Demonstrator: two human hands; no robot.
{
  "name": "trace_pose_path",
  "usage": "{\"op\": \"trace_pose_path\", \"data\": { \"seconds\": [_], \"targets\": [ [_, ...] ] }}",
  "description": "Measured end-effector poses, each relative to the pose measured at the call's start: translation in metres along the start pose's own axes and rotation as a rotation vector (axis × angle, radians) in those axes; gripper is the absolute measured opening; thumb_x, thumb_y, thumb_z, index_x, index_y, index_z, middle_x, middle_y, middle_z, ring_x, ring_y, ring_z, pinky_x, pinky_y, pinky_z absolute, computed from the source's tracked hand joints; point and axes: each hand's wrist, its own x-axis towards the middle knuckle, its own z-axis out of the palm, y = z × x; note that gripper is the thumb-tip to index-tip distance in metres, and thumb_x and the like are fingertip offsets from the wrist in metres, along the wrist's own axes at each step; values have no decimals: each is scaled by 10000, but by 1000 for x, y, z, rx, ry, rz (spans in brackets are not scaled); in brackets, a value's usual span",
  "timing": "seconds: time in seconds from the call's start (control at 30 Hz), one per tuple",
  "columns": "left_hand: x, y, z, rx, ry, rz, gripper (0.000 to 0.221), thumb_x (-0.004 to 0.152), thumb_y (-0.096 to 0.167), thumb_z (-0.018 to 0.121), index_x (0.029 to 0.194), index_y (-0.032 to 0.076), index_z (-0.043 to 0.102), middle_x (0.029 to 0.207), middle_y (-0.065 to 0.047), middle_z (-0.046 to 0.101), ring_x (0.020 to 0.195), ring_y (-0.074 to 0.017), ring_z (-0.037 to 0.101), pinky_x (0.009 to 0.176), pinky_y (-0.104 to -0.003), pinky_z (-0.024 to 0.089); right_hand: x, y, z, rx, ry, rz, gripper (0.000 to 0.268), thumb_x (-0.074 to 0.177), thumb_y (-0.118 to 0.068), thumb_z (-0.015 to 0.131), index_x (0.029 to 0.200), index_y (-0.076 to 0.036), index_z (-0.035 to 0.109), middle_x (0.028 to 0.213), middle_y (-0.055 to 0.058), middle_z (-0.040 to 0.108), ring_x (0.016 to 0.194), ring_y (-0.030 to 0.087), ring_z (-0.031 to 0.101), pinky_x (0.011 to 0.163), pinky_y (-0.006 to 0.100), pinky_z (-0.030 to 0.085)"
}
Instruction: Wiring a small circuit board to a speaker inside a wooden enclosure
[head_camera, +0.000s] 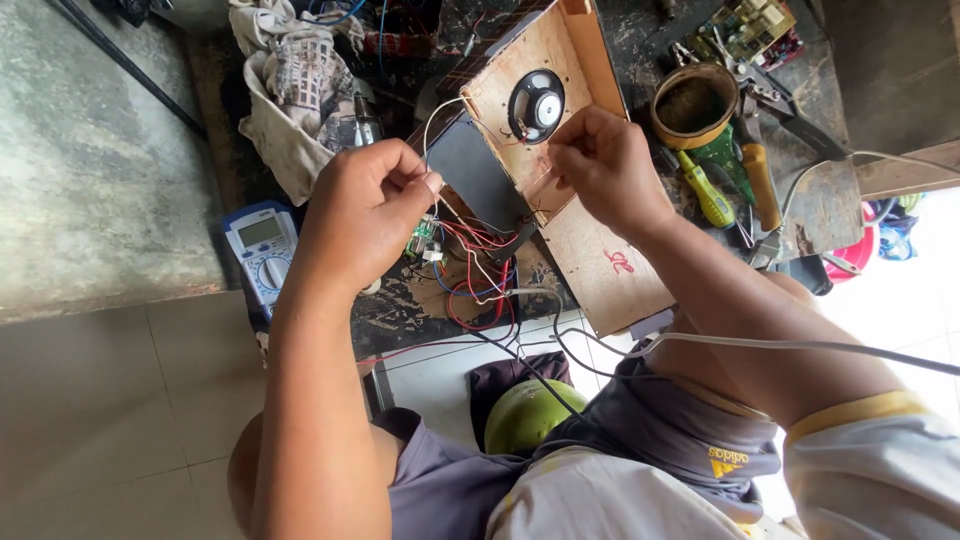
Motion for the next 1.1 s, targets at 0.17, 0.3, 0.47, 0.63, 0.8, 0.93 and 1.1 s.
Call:
{"op": "trace_pose_path", "data": {
  "seconds": [0.17,0.3,0.47,0.63,0.8,0.93,1.1],
  "targets": [
    [-4,-3,1,23,11,-65,139,914,91,648,797,49,712,591,-61,595,512,-154,565,509,-308,459,-14,9,11,-148,-4,-306,155,878,58,721,1013,-16,733,739,103,682,645,190,663,660,298,546],
    [-3,-3,5,-37,-19,-49,149,939,70,622,832,3,703,642,-111,630,515,-138,541,502,-286,441,-19,-4,23,-101,-96,-717,92,905,-70,728,983,-21,738,848,143,674,765,343,685,747,425,574],
    [-12,-11,6,-86,-45,-94,162,983,52,604,870,-17,697,704,-145,661,513,-152,560,502,-276,459,-37,-16,36,-370,-101,-907,360,961,-434,680,973,-76,722,1032,157,627,938,367,656,859,492,482],
    [-24,-25,13,-138,-2,-60,141,1004,77,635,898,-10,669,778,-140,695,557,-102,576,500,-251,476,-49,-17,52,-493,-78,-929,244,979,-328,682,953,-85,692,1085,154,606,993,365,639,937,498,470],
    [-33,-45,13,-194,21,-25,182,971,127,696,1078,-18,712,899,-175,709,828,-183,719,718,-350,634,-51,-21,57,-436,-74,-943,234,1034,-249,612,882,-85,679,989,143,616,878,353,645,876,495,464],
    [-42,-39,4,-145,-16,-50,334,931,173,741,1180,-40,681,1101,-255,674,1048,-316,699,862,-439,607,-50,-20,58,-414,-91,-956,229,1040,-251,608,898,-95,696,944,114,625,847,325,644,884,476,459],
    [-54,-35,3,69,-174,-164,417,837,48,756,1247,21,681,1060,-231,707,972,-343,736,835,-438,611,-52,-17,61,-257,-159,-885,183,1034,-225,628,971,-93,738,944,109,669,853,309,678,945,472,430]
  ]
}}
